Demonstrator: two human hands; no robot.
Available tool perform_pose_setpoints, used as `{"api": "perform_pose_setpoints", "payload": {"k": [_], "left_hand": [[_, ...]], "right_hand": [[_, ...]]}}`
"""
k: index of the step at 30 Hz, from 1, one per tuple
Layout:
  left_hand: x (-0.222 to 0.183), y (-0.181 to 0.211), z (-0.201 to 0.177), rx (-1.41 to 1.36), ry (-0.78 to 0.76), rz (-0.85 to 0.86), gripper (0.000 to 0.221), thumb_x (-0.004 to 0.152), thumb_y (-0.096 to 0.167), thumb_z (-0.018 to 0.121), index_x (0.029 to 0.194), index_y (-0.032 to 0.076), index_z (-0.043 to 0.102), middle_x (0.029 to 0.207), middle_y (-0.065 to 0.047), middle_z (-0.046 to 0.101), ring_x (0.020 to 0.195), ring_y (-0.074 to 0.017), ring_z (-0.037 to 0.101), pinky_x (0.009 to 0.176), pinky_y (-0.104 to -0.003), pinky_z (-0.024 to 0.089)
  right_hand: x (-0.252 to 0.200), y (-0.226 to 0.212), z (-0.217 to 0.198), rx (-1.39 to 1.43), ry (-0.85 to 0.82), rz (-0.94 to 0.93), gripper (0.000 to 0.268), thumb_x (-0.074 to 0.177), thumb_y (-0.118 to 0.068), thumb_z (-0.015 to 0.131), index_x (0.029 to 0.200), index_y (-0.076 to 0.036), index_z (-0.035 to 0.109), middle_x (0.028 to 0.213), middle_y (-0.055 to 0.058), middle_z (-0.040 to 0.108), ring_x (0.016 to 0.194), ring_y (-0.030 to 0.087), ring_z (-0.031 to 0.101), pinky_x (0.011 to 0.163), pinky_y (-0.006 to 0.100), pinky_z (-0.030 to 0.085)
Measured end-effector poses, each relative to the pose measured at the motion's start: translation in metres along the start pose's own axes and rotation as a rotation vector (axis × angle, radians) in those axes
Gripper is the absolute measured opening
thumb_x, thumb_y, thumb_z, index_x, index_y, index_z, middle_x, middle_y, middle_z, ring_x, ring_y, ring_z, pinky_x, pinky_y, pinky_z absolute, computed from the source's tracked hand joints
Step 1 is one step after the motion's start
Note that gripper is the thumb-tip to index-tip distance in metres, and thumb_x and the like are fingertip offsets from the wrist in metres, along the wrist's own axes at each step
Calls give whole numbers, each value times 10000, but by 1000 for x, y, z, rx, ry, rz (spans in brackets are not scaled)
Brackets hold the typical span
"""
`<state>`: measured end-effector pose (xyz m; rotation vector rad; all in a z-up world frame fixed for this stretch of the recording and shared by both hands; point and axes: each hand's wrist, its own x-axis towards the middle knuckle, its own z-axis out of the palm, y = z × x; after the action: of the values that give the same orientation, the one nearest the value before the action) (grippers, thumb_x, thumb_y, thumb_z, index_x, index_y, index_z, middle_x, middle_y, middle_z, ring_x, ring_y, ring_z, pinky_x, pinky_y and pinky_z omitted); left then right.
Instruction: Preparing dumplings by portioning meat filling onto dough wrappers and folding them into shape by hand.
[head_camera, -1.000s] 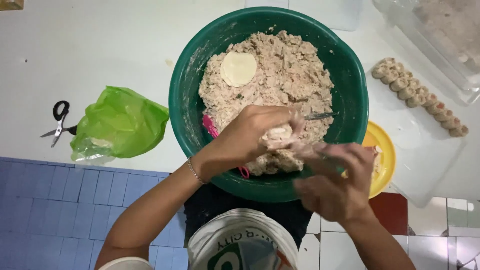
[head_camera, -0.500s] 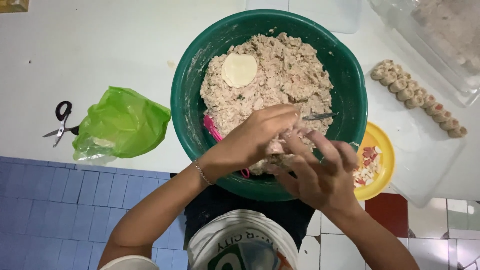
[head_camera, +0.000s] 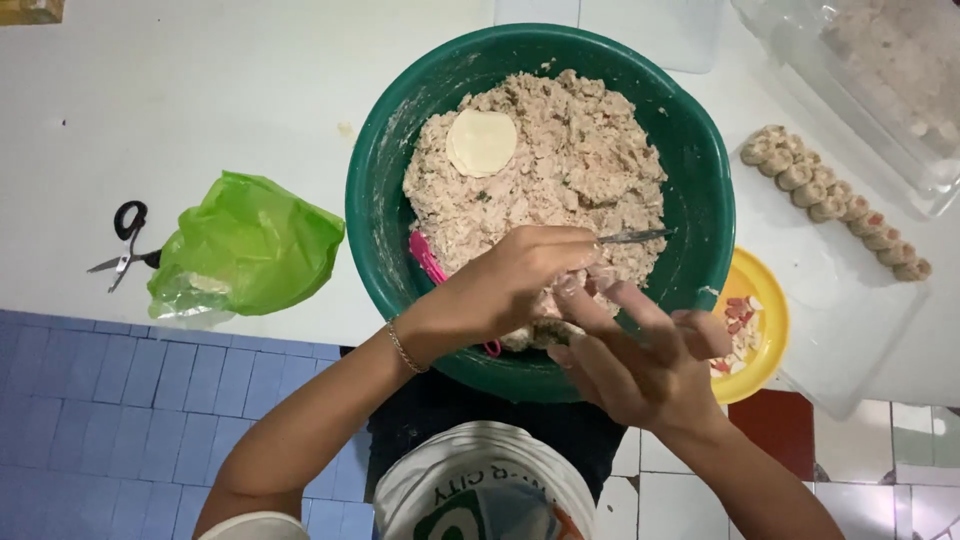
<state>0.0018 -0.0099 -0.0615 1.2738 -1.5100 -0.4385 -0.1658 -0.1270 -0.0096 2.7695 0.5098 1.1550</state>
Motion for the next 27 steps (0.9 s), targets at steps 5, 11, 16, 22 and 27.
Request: {"api": "perform_pose_setpoints", "payload": {"k": [5,11,16,22,27], "left_hand": [[5,30,-13,50,-15,-110,407,974,114,602,1338,-59,548,1336,-272,585,1280,-412,546,1129,-516,406],[1,37,-17,-16,97,-181,299,852,64,738,1130,57,630,1100,-133,697,1008,-238,678,862,-338,559],[2,47,-14,-108,247,-194,557,802,679,557,756,127,615,810,-16,586,756,-146,560,688,-300,454],[13,85,-15,-189,95,-365,1223,766,979,123,1475,-16,179,1472,-290,389,1052,-275,718,916,-380,610],[1,54,3,-290,447,-334,828,822,357,770,1433,15,328,1276,-182,526,1171,-285,607,1114,-439,561]], "right_hand": [[-2,9,-7,86,-23,58,80,886,-197,684,839,-182,621,1110,18,749,1048,303,651,726,389,410],[-3,26,-21,72,169,255,131,917,-109,814,901,-135,687,952,83,701,931,306,591,952,462,257],[-4,27,4,112,186,278,196,1002,-163,549,914,-67,697,905,165,697,823,285,624,883,477,395],[18,9,17,133,-205,395,668,891,-425,813,1332,31,603,978,214,750,785,260,733,619,340,634],[41,7,5,504,-115,493,433,754,7,880,1138,71,691,1060,244,740,934,318,747,794,344,647]]}}
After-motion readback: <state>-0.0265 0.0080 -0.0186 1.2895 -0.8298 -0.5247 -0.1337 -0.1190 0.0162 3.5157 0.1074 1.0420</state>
